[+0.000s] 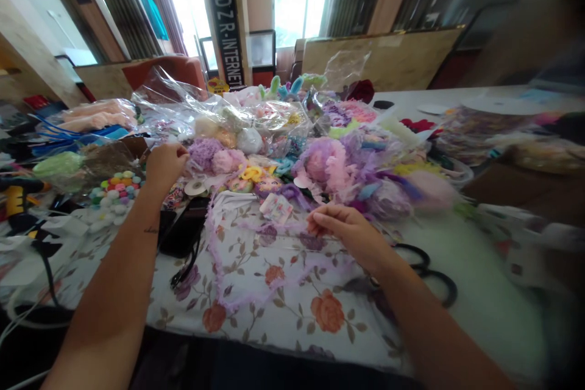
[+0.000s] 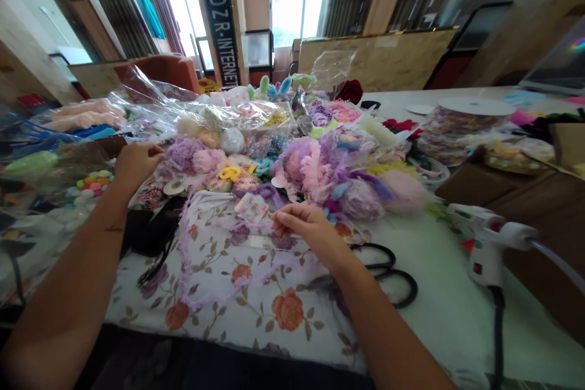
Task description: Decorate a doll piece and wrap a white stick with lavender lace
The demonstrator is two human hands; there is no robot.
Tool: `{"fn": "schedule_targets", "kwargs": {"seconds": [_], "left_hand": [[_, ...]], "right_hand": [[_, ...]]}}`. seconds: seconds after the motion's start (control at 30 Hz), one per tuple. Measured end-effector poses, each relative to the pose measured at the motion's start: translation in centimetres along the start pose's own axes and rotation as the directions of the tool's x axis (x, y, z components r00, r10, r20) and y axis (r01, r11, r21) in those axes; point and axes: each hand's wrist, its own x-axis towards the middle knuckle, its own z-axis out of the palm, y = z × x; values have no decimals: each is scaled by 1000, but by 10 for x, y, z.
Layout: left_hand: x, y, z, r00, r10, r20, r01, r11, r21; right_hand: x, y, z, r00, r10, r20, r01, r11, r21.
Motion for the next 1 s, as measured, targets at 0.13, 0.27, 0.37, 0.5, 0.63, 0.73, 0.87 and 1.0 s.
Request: {"fn": "schedule_targets", "kwargs": {"seconds": [0.13, 0.27, 0.37, 0.5, 0.63, 0.73, 0.87, 1.0], "left_hand": [[-27, 49, -3, 971, 218, 98, -171, 921, -349], [-74, 102, 12, 798, 524, 298, -278, 758, -590], [-106, 130, 25, 687, 644, 337, -325, 687, -650], [-126, 146, 38, 666, 675, 318, -349, 659, -667], [-128, 143, 49, 653, 628, 423, -264, 712, -650], [-130, 134, 54, 609, 612, 505, -159, 718, -678], [-128, 124, 52, 555, 609, 566, -36, 698, -715], [-119, 117, 51, 787, 427, 446, -57, 769, -637]], "right_hand": [[7, 2, -14, 962, -43, -271, 91, 982, 164], [11, 2, -19, 909, -15, -417, 122, 965, 231], [11, 1, -19, 891, -30, -452, 108, 983, 147], [10, 1, -18, 906, -155, -394, 109, 985, -136], [9, 6, -17, 941, -259, -216, 118, 852, -510], [8, 11, -12, 947, -317, -52, 165, 618, -769], [5, 14, -6, 959, -248, 136, 227, 388, -893], [2, 17, -11, 966, -221, 133, 218, 425, -879]]}}
